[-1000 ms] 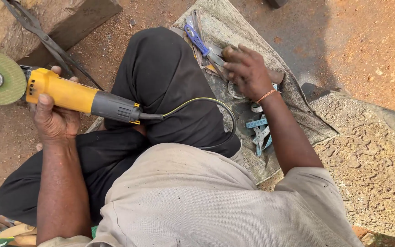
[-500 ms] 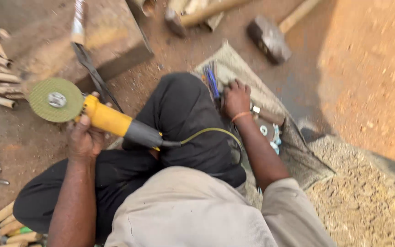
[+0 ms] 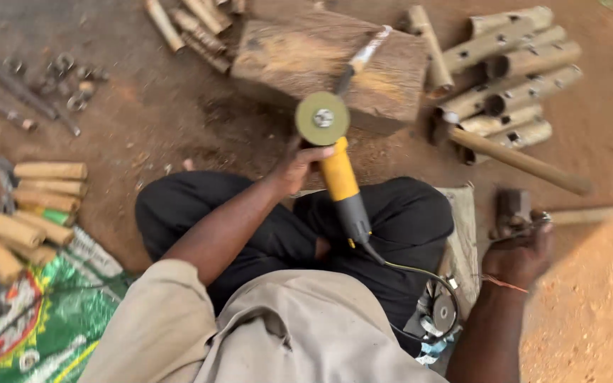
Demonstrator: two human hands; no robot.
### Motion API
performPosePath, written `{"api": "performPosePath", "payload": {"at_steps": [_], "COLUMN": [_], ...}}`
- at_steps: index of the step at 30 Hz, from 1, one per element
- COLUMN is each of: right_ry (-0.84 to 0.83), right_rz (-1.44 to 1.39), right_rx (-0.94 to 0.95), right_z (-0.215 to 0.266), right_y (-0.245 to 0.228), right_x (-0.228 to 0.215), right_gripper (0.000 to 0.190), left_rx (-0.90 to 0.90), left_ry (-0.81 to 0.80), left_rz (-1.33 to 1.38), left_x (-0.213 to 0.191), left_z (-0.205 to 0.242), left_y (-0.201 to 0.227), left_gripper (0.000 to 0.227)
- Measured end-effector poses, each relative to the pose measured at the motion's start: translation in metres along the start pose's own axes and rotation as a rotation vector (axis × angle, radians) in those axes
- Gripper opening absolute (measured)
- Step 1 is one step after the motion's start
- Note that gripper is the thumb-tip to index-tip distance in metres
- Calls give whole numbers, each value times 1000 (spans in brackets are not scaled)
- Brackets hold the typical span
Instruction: The recorder uses an angle grinder to sharpen the end of a long metal bar held with tongs.
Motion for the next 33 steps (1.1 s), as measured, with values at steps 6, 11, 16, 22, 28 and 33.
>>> {"api": "performPosePath", "payload": {"at_steps": [6, 11, 16, 22, 28, 33], "right_ry": [-478, -765, -813, -980, -596, -869], "right_rz": [1094, 1587, 1866, 1734, 2147, 1791], "right_rx": [-247, -803, -657, -803, -589, -851], "right_z": [22, 70, 65, 80, 61, 73], "right_y": [53, 119, 163, 152, 166, 156], "right_x": [211, 344, 360, 368, 345, 357], "right_gripper": [40, 87, 106, 111, 95, 104], "left_rx": [-30, -27, 16, -5, -34, 66], "left_ry": [-8, 24, 1, -6, 20, -44], "left_rz": [-162, -152, -93, -54, -169, -78], "left_x": [-4, -8, -10, -9, -18, -7], "left_z": [-12, -9, -14, -18, -14, -14], "left_y": [-5, 2, 0, -12, -17, -2], "left_gripper": [67, 74, 82, 84, 68, 79]}}
Point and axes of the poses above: each hand's wrist, its own z-axis away from the middle knuckle, its own x-axis out of the palm, y = z × x, the point moved 9 cm from there along -z, towards the middle knuckle, and after that the axes turned 5 degrees about x, right-handed, at the moved point
